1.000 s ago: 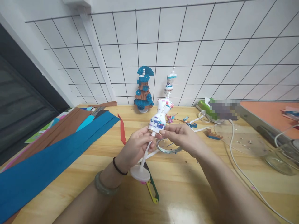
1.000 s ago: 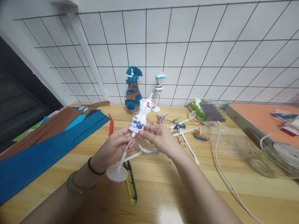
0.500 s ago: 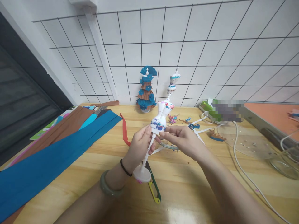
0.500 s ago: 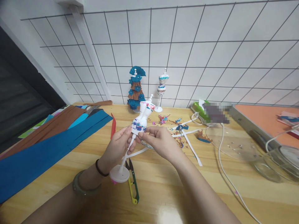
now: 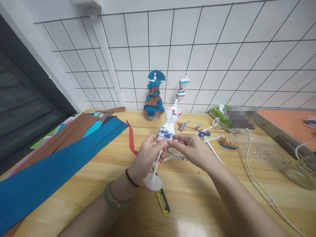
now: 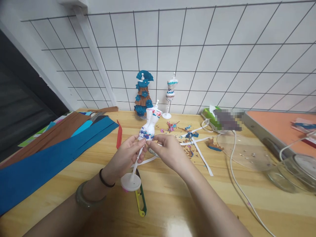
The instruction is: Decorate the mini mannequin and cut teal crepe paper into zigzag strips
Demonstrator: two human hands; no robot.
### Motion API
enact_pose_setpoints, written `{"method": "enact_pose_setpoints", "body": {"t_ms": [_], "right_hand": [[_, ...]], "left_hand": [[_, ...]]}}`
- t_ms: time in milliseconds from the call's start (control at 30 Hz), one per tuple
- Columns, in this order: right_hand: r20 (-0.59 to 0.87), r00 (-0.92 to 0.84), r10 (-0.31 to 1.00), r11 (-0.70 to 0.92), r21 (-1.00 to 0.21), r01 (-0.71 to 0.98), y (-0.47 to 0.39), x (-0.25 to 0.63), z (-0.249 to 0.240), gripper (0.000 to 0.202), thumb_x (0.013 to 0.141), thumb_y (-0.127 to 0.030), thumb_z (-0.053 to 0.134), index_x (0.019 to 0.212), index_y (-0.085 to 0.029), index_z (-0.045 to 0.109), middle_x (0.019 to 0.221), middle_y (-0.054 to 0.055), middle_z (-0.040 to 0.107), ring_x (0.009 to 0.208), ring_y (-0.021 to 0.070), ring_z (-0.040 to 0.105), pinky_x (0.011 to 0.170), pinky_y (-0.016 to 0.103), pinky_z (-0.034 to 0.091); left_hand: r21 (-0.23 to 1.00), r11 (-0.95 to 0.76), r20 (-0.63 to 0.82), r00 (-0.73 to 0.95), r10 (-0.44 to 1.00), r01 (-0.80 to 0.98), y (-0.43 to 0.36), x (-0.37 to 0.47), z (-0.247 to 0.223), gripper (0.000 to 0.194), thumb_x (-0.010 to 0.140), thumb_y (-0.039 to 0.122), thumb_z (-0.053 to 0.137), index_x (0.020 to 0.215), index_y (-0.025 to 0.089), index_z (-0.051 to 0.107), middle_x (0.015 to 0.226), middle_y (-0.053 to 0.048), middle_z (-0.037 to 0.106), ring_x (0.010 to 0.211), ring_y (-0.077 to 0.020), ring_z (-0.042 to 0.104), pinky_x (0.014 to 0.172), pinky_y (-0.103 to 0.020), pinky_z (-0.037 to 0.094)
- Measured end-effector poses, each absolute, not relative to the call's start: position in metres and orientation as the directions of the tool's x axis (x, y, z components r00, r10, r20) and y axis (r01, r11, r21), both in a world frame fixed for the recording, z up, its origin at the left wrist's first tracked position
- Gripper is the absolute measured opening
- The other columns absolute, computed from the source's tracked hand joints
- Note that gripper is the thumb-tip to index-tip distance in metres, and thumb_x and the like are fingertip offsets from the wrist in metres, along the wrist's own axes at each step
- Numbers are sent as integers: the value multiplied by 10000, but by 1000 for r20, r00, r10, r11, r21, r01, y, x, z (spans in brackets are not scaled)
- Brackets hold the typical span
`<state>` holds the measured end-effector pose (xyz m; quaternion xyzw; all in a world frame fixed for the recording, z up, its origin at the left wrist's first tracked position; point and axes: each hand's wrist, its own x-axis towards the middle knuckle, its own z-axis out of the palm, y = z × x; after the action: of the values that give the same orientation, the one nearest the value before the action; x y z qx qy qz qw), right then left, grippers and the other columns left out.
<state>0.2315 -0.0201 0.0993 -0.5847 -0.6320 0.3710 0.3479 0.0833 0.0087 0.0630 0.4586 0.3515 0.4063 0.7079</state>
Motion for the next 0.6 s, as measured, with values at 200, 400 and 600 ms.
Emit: {"method": "enact_pose_setpoints", "body": {"t_ms": [200, 400, 600], "right_hand": [[-50, -155, 987, 3, -946, 323, -22, 231, 99, 285, 821, -392, 493, 864, -168, 664, 510, -64, 374, 450, 78, 271, 432, 217, 214], [-115, -155, 981, -84, -977, 196, -20, 234, 95, 406, 818, -374, 517, 1127, -127, 611, 446, -96, 315, 405, 63, 220, 402, 213, 149], [-57, -126, 990, -23, -966, 257, -24, 229, 97, 611, 839, -404, 521, 1350, -94, 394, 453, -83, 435, 411, 77, 323, 401, 208, 218]], "left_hand": [[925, 192, -69, 352, 934, -329, 7, 83, 63, 336, 754, 413, 626, 958, 184, 489, 649, 38, 525, 416, -20, 321, 387, -160, 194], [921, 179, -34, 384, 923, -347, 10, 77, 67, 284, 807, 412, 563, 957, 177, 508, 640, 26, 517, 408, -15, 283, 394, -159, 151], [921, 183, -30, 406, 913, -344, 13, 71, 71, 317, 811, 401, 560, 1047, 196, 510, 631, 32, 496, 411, -16, 267, 397, -156, 143]]}}
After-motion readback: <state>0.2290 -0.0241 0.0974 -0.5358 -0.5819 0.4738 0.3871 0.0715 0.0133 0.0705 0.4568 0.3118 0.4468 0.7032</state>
